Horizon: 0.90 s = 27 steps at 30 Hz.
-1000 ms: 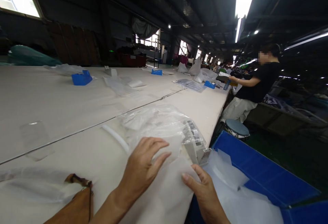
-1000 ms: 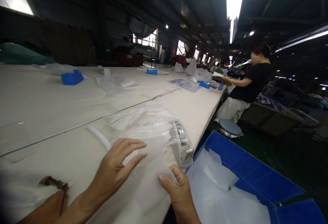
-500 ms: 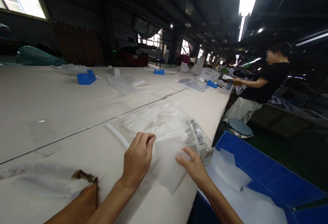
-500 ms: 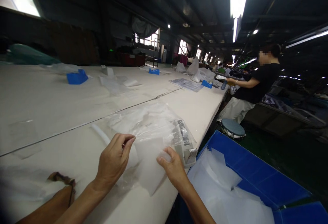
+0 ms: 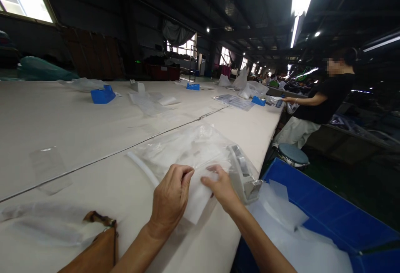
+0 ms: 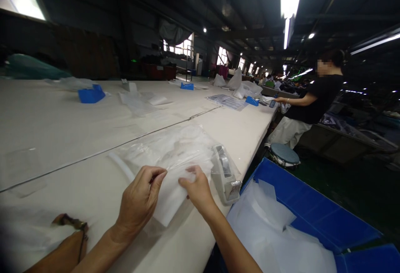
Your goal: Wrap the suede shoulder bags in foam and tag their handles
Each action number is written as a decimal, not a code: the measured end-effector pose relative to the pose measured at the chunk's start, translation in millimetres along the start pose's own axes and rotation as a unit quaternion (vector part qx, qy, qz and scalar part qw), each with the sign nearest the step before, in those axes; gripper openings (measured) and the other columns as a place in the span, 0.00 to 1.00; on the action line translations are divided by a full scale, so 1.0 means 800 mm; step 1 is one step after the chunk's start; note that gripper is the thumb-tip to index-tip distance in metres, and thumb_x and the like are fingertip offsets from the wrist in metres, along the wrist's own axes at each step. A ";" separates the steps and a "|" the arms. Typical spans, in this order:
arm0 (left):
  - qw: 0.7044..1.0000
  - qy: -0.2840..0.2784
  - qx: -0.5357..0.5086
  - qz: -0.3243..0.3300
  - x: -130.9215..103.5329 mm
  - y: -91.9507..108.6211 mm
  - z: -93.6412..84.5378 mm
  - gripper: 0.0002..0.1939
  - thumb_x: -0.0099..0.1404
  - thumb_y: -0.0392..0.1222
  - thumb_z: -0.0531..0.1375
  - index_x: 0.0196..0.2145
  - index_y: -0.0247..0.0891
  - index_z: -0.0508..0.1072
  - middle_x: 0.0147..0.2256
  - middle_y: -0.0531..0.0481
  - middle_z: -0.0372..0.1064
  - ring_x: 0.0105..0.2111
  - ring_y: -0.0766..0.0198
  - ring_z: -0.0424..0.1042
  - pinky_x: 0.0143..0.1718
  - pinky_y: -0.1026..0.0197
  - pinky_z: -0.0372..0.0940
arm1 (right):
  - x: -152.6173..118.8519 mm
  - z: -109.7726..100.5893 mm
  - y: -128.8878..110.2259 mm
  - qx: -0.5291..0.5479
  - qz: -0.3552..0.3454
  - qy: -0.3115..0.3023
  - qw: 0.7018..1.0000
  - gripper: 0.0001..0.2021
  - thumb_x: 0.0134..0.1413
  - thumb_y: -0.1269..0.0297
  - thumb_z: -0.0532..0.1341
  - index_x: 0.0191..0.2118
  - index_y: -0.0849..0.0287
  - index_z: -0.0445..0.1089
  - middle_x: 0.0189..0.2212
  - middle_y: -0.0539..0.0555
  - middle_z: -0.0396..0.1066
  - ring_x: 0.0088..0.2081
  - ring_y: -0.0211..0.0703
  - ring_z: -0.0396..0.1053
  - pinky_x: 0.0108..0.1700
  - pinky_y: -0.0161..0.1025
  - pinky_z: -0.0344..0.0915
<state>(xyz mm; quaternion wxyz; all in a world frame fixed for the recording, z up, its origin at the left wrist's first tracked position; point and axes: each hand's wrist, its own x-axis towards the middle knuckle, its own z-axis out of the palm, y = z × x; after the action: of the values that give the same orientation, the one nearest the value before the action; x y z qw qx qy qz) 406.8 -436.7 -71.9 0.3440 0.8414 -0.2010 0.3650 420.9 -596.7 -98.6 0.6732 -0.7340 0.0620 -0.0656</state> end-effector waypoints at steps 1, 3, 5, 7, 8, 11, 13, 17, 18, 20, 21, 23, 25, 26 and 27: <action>1.000 -0.006 -0.002 0.004 0.000 0.000 0.000 0.08 0.73 0.43 0.50 0.38 0.41 0.66 0.34 0.52 0.68 0.34 0.63 0.70 0.37 0.63 0.63 | 0.011 0.013 -0.003 -0.014 -0.025 0.018 0.999 0.14 0.42 0.63 0.66 0.39 0.56 0.70 0.34 0.50 0.74 0.32 0.42 0.70 0.31 0.36 0.68; 1.000 -0.011 0.010 -0.001 0.002 -0.005 -0.001 0.08 0.73 0.45 0.51 0.40 0.41 0.67 0.36 0.51 0.68 0.35 0.61 0.71 0.39 0.61 0.64 | 0.036 0.041 -0.010 -0.029 -0.059 0.044 0.997 0.09 0.47 0.63 0.64 0.37 0.57 0.71 0.34 0.49 0.74 0.39 0.45 0.71 0.43 0.41 0.68; 0.999 -0.020 0.040 -0.006 0.004 -0.017 -0.002 0.13 0.72 0.49 0.52 0.47 0.39 0.66 0.41 0.46 0.68 0.41 0.57 0.71 0.44 0.58 0.65 | 0.056 0.067 -0.018 -0.027 -0.070 0.049 0.996 0.09 0.54 0.60 0.63 0.37 0.59 0.71 0.36 0.50 0.74 0.42 0.47 0.71 0.48 0.45 0.67; 0.995 -0.042 0.085 -0.005 0.005 -0.034 -0.001 0.20 0.70 0.51 0.53 0.54 0.36 0.64 0.47 0.41 0.67 0.47 0.51 0.69 0.47 0.53 0.65 | 0.064 0.083 -0.022 -0.024 -0.072 0.040 0.996 0.14 0.58 0.55 0.62 0.40 0.61 0.71 0.39 0.51 0.74 0.43 0.47 0.72 0.48 0.47 0.68; 0.992 -0.061 0.109 -0.008 0.004 -0.042 -0.001 0.20 0.69 0.50 0.53 0.53 0.36 0.65 0.47 0.41 0.67 0.47 0.50 0.69 0.46 0.52 0.65 | 0.062 0.085 -0.022 -0.023 -0.074 0.035 0.996 0.15 0.58 0.53 0.62 0.41 0.61 0.71 0.40 0.51 0.74 0.44 0.48 0.72 0.48 0.48 0.68; 0.980 -0.119 0.152 -0.053 0.002 -0.060 -0.001 0.11 0.70 0.45 0.50 0.40 0.40 0.71 0.39 0.46 0.71 0.40 0.53 0.71 0.38 0.56 0.65 | 0.033 0.066 -0.007 -0.026 -0.078 0.012 0.997 0.19 0.52 0.52 0.65 0.47 0.58 0.71 0.45 0.52 0.74 0.50 0.52 0.70 0.51 0.46 0.67; 0.976 -0.126 0.154 -0.087 0.000 -0.062 -0.001 0.12 0.71 0.45 0.49 0.35 0.42 0.70 0.36 0.49 0.71 0.37 0.57 0.71 0.33 0.59 0.62 | 0.004 0.037 0.012 -0.018 -0.084 0.007 0.996 0.23 0.50 0.55 0.66 0.52 0.57 0.70 0.52 0.55 0.71 0.55 0.53 0.67 0.53 0.44 0.66; 0.979 -0.105 0.141 -0.104 -0.001 -0.052 -0.001 0.13 0.72 0.46 0.48 0.34 0.42 0.69 0.35 0.51 0.70 0.34 0.60 0.70 0.30 0.61 0.59 | -0.028 -0.021 0.051 0.001 -0.063 0.121 0.991 0.23 0.50 0.56 0.63 0.52 0.58 0.69 0.53 0.60 0.69 0.55 0.52 0.67 0.53 0.45 0.67; 0.980 -0.102 0.136 -0.105 -0.001 -0.049 0.000 0.13 0.72 0.46 0.48 0.34 0.42 0.69 0.35 0.51 0.70 0.34 0.60 0.70 0.30 0.61 0.59 | -0.025 -0.029 0.057 0.003 -0.047 0.148 0.988 0.23 0.48 0.56 0.64 0.51 0.58 0.69 0.52 0.61 0.70 0.55 0.53 0.67 0.53 0.46 0.66; 0.981 -0.098 0.128 -0.108 -0.002 -0.047 0.001 0.14 0.73 0.46 0.48 0.35 0.42 0.69 0.36 0.51 0.70 0.34 0.60 0.70 0.31 0.61 0.59 | -0.010 -0.034 0.064 0.010 -0.021 0.164 0.986 0.25 0.43 0.57 0.66 0.50 0.58 0.69 0.51 0.61 0.71 0.54 0.54 0.68 0.54 0.47 0.66; 0.981 -0.095 0.125 -0.110 -0.002 -0.047 0.002 0.14 0.73 0.46 0.47 0.35 0.42 0.69 0.36 0.51 0.70 0.34 0.60 0.71 0.31 0.61 0.59 | 0.002 -0.031 0.065 0.015 -0.014 0.158 0.987 0.25 0.41 0.58 0.67 0.48 0.58 0.69 0.49 0.60 0.72 0.52 0.54 0.69 0.53 0.47 0.66; 0.983 -0.091 0.117 -0.113 -0.003 -0.049 0.002 0.14 0.72 0.47 0.48 0.36 0.42 0.70 0.36 0.51 0.70 0.35 0.60 0.71 0.32 0.61 0.59 | 0.026 -0.022 0.063 0.022 -0.011 0.136 0.990 0.21 0.39 0.58 0.67 0.43 0.58 0.69 0.41 0.57 0.75 0.45 0.53 0.72 0.49 0.46 0.67; 0.984 -0.087 0.106 -0.117 -0.002 -0.052 0.001 0.14 0.72 0.47 0.48 0.36 0.43 0.70 0.36 0.51 0.71 0.35 0.59 0.71 0.33 0.61 0.59 | 0.046 -0.012 0.059 0.026 -0.018 0.112 0.993 0.17 0.41 0.56 0.65 0.38 0.57 0.69 0.33 0.54 0.75 0.38 0.50 0.72 0.44 0.45 0.68; 0.984 -0.085 0.101 -0.120 -0.002 -0.053 0.001 0.14 0.72 0.47 0.48 0.36 0.43 0.70 0.37 0.51 0.71 0.35 0.59 0.71 0.33 0.61 0.60 | 0.054 -0.007 0.057 0.027 -0.024 0.101 0.994 0.16 0.42 0.54 0.65 0.36 0.57 0.68 0.31 0.53 0.74 0.36 0.48 0.71 0.42 0.44 0.68; 0.984 -0.084 0.096 -0.124 -0.001 -0.054 0.000 0.13 0.72 0.47 0.48 0.36 0.43 0.70 0.37 0.51 0.71 0.35 0.59 0.71 0.33 0.61 0.60 | 0.060 -0.004 0.057 0.026 -0.031 0.089 0.995 0.15 0.43 0.53 0.65 0.35 0.57 0.68 0.30 0.52 0.74 0.34 0.47 0.71 0.40 0.43 0.68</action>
<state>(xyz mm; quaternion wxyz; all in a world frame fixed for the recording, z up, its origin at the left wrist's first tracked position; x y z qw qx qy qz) 431.7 -407.2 -91.3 0.2866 0.9165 -0.0872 0.2651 467.8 -612.1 -143.0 0.6813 -0.7091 0.0973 -0.1535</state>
